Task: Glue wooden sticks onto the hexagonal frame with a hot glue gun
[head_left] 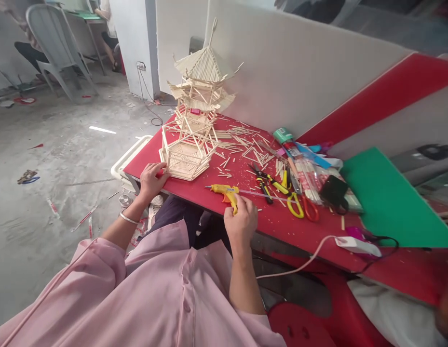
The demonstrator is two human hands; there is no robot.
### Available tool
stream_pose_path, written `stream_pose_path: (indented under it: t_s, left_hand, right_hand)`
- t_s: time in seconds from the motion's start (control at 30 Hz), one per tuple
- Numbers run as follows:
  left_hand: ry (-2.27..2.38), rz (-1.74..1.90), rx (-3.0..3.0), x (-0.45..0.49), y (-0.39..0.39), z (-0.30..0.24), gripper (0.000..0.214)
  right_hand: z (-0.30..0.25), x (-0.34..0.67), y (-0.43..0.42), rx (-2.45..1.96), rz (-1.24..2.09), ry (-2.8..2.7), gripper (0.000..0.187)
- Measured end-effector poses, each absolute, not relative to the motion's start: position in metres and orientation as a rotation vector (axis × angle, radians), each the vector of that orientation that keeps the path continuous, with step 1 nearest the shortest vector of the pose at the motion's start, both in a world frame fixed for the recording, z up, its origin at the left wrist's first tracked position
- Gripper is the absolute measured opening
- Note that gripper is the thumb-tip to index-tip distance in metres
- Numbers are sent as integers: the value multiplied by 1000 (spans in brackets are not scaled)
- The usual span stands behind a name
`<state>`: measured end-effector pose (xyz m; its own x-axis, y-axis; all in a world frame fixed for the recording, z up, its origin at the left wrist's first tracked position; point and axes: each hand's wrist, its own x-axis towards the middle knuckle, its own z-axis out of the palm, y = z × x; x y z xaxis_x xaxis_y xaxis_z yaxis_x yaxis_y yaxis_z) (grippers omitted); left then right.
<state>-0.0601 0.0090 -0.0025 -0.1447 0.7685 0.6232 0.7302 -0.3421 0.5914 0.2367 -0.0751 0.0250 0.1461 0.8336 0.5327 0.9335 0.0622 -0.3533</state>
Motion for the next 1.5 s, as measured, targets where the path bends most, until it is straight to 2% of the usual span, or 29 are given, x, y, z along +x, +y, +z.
stream_pose_path:
  t_s: [0.1, 0.2, 0.37, 0.5, 0.63, 0.77, 0.9, 1.07, 1.2, 1.33, 1.5]
  left_hand:
    - [1820, 1676, 1891, -57, 0, 0, 24]
    - [1881, 1828, 1841, -48, -17, 6, 17]
    - [1433, 1601, 2265, -17, -38, 24, 14]
    - [1307, 1447, 2248, 9, -34, 34, 18]
    - [1211, 1352, 2012, 34, -25, 39, 18]
    - [1122, 1289, 1526, 63, -17, 43, 26]
    - [1011, 1193, 1084, 88, -7, 47, 42]
    - [978, 1131, 879, 98, 2, 52, 45]
    - [1002, 1137, 848, 102, 7, 52, 41]
    - [1004, 1122, 797, 109, 12, 52, 42]
    - [972, 1196, 730, 114, 12, 60, 43]
  right_hand:
    - [25, 247, -71, -1852, -102, -1666, 47]
    - [25, 246, -69, -1837, -54, -1644, 40]
    - [33, 245, -63, -1727, -56, -1727, 31]
    - [55, 252, -38, -1748, 72, -1911, 29]
    - [84, 263, 15, -1824, 220, -2112, 26]
    - [103, 268, 82, -1912, 126, -2338, 23]
    - [104, 261, 134, -1913, 83, -2419, 24]
    - [88, 247, 169, -1888, 65, -2573, 24]
    - [80, 239, 180, -1876, 71, -2680, 27]
    - [89, 247, 175, -1836, 92, -2721, 21]
    - [113, 280, 120, -1729, 131, -2650, 32]
